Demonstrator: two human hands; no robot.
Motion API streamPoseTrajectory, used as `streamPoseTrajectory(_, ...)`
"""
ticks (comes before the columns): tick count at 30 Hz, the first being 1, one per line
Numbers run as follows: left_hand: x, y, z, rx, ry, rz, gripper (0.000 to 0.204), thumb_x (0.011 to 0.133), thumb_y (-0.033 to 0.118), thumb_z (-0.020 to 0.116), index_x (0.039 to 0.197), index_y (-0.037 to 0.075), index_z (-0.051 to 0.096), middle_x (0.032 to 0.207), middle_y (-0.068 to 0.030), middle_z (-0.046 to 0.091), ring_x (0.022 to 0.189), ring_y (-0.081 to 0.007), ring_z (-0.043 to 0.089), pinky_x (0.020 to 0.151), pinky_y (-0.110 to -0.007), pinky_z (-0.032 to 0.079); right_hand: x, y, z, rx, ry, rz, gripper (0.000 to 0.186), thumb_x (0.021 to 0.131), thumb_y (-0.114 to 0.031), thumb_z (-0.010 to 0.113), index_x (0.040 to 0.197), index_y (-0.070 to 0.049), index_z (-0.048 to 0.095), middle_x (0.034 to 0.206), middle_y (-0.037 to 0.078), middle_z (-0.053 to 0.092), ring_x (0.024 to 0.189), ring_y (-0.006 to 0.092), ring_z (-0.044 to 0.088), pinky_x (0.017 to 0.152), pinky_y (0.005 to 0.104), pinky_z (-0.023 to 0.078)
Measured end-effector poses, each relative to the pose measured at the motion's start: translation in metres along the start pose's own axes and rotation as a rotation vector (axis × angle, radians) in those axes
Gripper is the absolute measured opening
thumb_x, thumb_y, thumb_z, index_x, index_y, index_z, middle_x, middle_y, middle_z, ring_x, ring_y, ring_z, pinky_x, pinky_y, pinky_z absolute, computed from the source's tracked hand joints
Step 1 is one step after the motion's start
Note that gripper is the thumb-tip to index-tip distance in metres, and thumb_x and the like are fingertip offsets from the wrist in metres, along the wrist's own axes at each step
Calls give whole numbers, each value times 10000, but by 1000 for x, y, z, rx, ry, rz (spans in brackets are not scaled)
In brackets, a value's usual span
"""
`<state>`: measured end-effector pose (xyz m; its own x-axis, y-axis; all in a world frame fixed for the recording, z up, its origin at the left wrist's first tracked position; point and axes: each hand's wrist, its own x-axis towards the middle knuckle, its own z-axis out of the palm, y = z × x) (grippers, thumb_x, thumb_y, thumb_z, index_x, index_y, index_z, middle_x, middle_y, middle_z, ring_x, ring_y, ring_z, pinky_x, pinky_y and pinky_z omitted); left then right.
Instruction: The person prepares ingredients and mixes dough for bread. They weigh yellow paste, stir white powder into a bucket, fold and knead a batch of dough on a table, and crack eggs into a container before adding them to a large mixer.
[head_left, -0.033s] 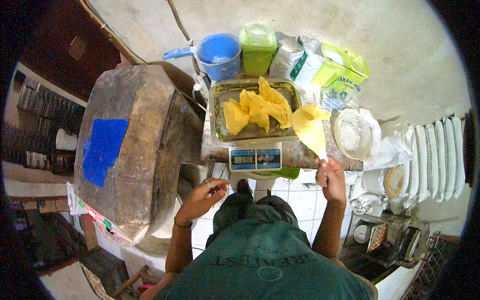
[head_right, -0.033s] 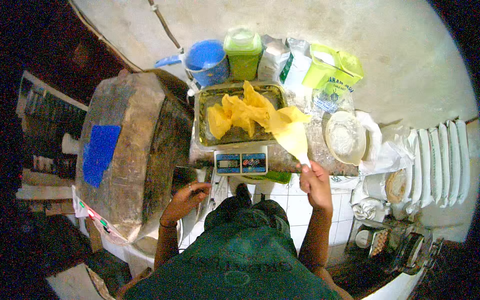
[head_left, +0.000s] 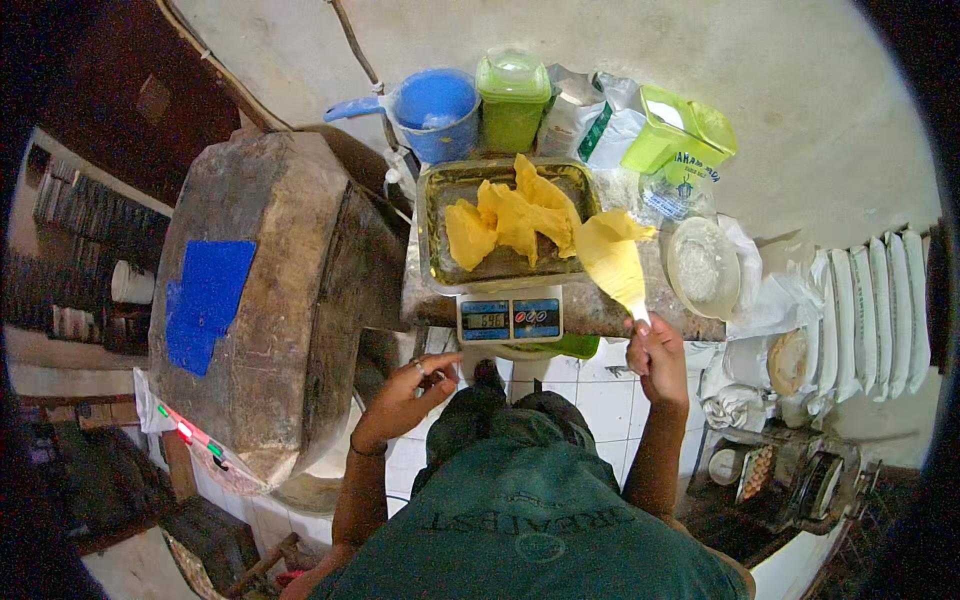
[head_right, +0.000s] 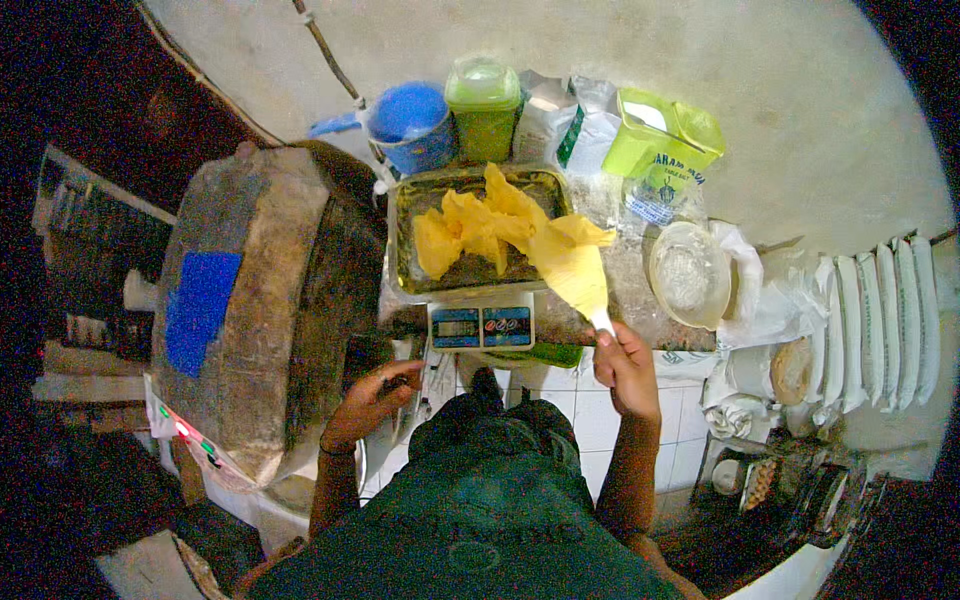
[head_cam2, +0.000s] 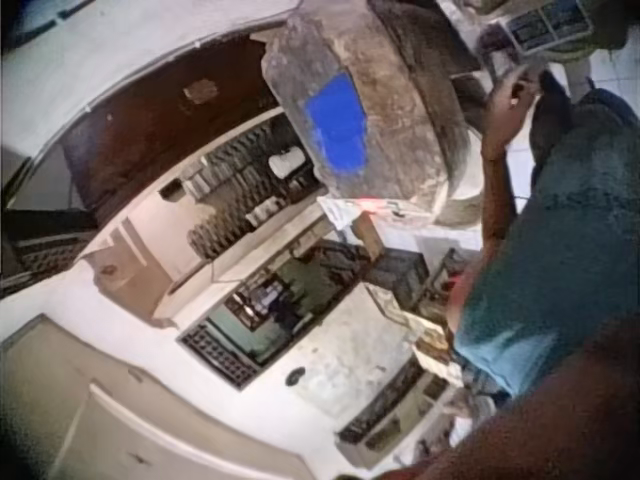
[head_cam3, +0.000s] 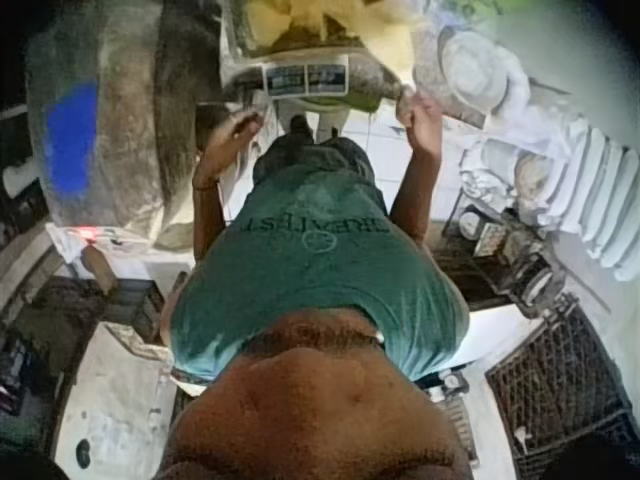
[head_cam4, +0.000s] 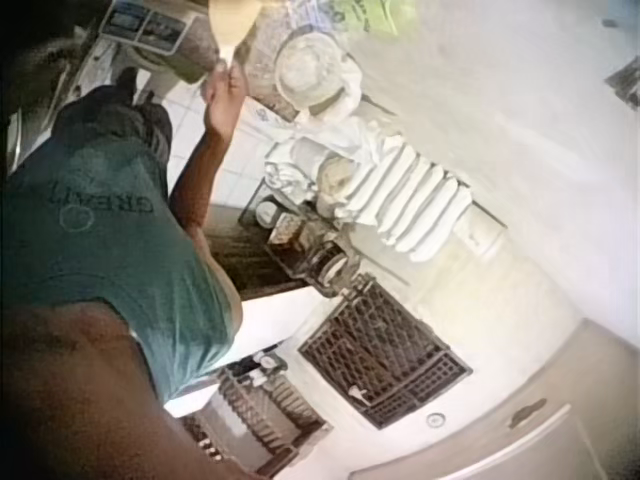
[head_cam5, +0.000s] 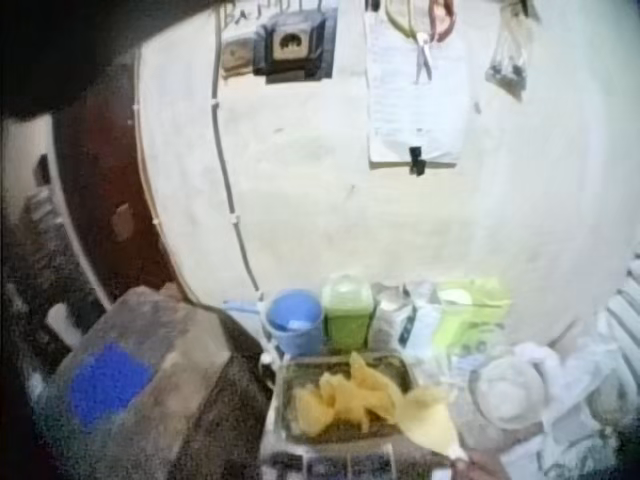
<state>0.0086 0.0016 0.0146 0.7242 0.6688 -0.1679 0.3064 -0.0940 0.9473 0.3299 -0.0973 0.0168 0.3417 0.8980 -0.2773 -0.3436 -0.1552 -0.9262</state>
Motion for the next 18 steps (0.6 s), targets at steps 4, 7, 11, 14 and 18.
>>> streamPoseTrajectory(4, 27, 56, 16, -71, -48, 12, 666, 827, 219, 551, 1362, 81, 179, 796, -50, 575, 687, -126, 519, 646, -283, 429, -2, 2, 17, -70, -33, -25, 212, 875, -196, 482, 919, 4, 537, 482, -55, 354, 380, 25, 272, 352, 183, 199)
streamPoseTrajectory(7, 57, 91, 26, 51, -77, 92, 745, 826, 298, 547, 1372, 77, 91, 698, -49, 575, 596, -137, 514, 579, -291, 423, -6, 0, 31, -186, -12, -41, 213, 878, -208, 481, 906, -9, 551, 489, -60, 352, 408, 23, 279, 376, 185, 208)
streamPoseTrajectory(11, 96, 102, 33, 226, -1, 197, 813, 828, 408, 504, 1367, 55, 8, 603, -87, 566, 535, -209, 543, 534, -320, 428, -11, -5, 37, -285, -61, -55, 230, 866, -221, 515, 972, -26, 576, 598, -78, 409, 503, 10, 304, 439, 178, 234)
streamPoseTrajectory(14, 106, 102, 30, 339, 22, 180, 830, 830, 480, 459, 1358, 20, 13, 540, -102, 542, 490, -261, 553, 483, -355, 432, -14, -9, 45, -330, -67, -77, 242, 862, -226, 528, 987, -24, 575, 635, -66, 441, 530, 14, 332, 461, 178, 261)
streamPoseTrajectory(18, 109, 101, 28, 327, 15, 130, 825, 829, 480, 462, 1357, 18, 28, 503, -86, 528, 449, -265, 543, 453, -372, 432, -12, -9, 51, -367, -51, -96, 238, 863, -217, 527, 1000, -27, 574, 671, -58, 466, 565, 26, 366, 499, 187, 298)
